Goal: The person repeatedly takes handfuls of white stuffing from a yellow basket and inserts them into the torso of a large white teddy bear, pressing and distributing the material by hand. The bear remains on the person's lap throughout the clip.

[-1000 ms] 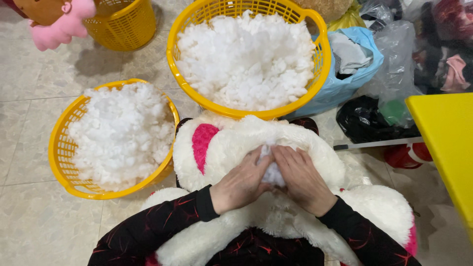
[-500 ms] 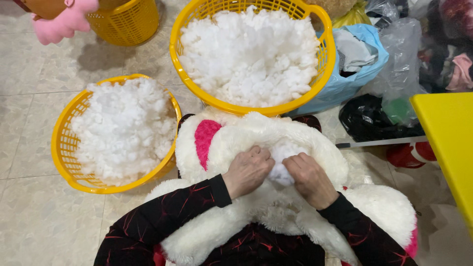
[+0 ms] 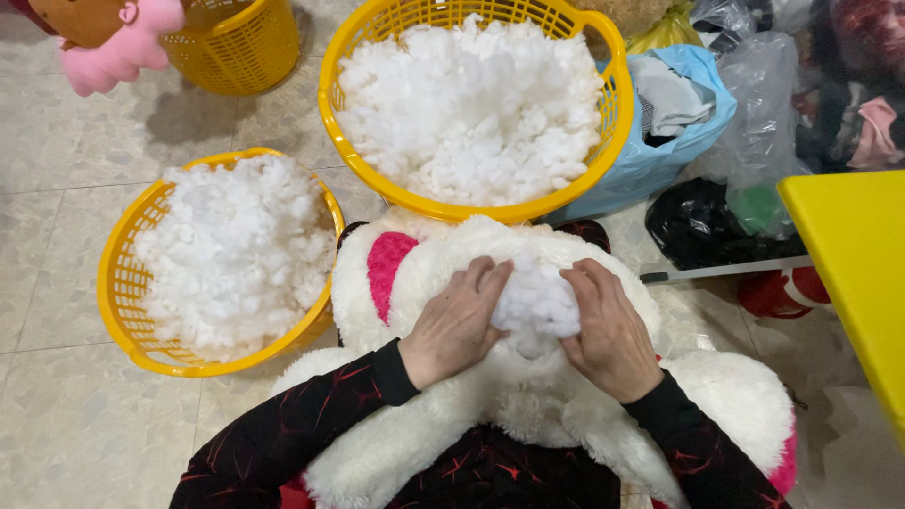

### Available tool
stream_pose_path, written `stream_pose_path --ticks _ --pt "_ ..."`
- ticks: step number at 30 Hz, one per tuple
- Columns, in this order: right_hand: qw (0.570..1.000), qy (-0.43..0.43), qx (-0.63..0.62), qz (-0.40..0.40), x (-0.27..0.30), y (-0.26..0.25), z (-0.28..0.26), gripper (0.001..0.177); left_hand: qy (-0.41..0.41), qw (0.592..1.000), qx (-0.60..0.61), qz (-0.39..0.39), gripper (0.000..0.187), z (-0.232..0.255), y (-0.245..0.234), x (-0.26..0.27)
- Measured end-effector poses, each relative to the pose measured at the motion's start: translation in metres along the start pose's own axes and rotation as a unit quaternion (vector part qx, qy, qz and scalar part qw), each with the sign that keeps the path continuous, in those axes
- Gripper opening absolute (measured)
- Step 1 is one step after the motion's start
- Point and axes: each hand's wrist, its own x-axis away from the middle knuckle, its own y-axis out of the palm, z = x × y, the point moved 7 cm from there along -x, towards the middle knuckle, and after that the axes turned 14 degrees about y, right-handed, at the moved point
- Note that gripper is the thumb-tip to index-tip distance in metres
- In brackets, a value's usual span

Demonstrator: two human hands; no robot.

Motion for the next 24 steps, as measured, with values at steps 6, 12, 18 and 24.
stream_pose_path --ticks 6,12,18,24 --pt "0.990 0.015 0.117 0.082 0.009 -0.008 -0.005 0.078 -0.007 1.000 0.025 -0.015 0.124 0.022 -0.041 0.005" --pt "0.993 0.017 0.116 0.027 0.008 0.002 -0.012 0.061 -0.043 0.999 0.030 -0.006 0.088 0.007 -0.036 0.011" --pt "0.996 -0.055 0.054 0.050 0.002 0.008 -0.043 0.076 0.026 0.985 0.144 0.089 0.051 -0.001 -0.017 -0.003" --pt "0.999 -0.037 0.006 0.007 0.004 0.037 -0.016 0.029 0.041 0.983 0.124 0.131 0.016 -0.014 0.001 -0.008"
